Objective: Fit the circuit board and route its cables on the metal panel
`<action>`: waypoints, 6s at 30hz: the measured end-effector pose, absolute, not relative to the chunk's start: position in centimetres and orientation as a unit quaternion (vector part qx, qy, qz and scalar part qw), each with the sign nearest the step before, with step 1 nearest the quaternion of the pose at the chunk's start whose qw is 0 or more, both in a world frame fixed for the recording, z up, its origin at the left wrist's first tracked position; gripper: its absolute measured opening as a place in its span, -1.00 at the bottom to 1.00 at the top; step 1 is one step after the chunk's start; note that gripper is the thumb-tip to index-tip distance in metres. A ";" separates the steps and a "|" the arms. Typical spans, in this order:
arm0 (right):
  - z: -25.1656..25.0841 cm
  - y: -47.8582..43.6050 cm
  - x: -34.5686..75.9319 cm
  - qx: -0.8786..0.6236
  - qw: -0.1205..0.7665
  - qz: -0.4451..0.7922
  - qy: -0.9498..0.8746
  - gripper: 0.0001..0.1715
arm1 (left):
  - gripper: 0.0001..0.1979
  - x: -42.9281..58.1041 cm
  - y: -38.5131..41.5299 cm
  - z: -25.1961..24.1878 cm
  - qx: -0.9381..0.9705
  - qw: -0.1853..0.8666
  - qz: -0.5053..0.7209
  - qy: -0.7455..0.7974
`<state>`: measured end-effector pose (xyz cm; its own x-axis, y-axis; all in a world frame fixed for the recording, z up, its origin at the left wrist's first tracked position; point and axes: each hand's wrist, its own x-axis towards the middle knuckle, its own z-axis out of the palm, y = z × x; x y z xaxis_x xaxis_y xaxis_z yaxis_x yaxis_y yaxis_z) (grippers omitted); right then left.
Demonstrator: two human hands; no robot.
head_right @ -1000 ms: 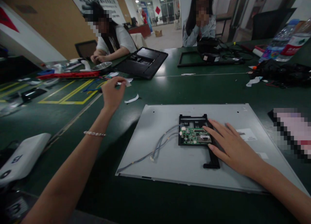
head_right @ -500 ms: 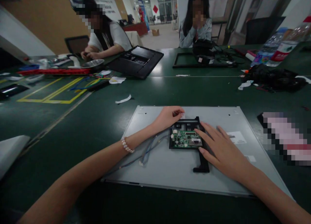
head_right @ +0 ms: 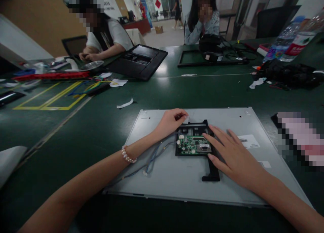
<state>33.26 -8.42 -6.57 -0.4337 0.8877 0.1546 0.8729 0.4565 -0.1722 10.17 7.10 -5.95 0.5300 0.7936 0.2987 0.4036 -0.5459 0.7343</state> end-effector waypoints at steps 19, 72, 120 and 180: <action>-6.6 -8.3 33.3 -0.522 0.111 0.039 -0.845 -0.33 | -0.88 10.1 6.5 -6.0 0.898 0.134 0.249 0.337; -5.5 -9.6 33.0 -0.505 0.214 0.057 -0.834 -0.26 | -0.70 0.6 8.5 8.0 0.812 0.310 0.199 0.452; -3.4 -13.1 26.0 -0.352 0.068 -0.040 -0.933 -0.30 | -0.67 4.9 4.5 4.9 0.791 0.290 -0.373 0.388; -3.5 -12.9 25.9 -0.343 0.088 -0.028 -0.935 -0.43 | -0.54 6.8 1.1 4.5 0.882 0.117 -0.250 0.382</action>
<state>25.92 -12.89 -3.53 -0.7487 0.6371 0.1833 0.6469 0.7625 -0.0076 6.83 1.06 4.47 0.5836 0.6153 -0.5300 0.7318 -0.6813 0.0149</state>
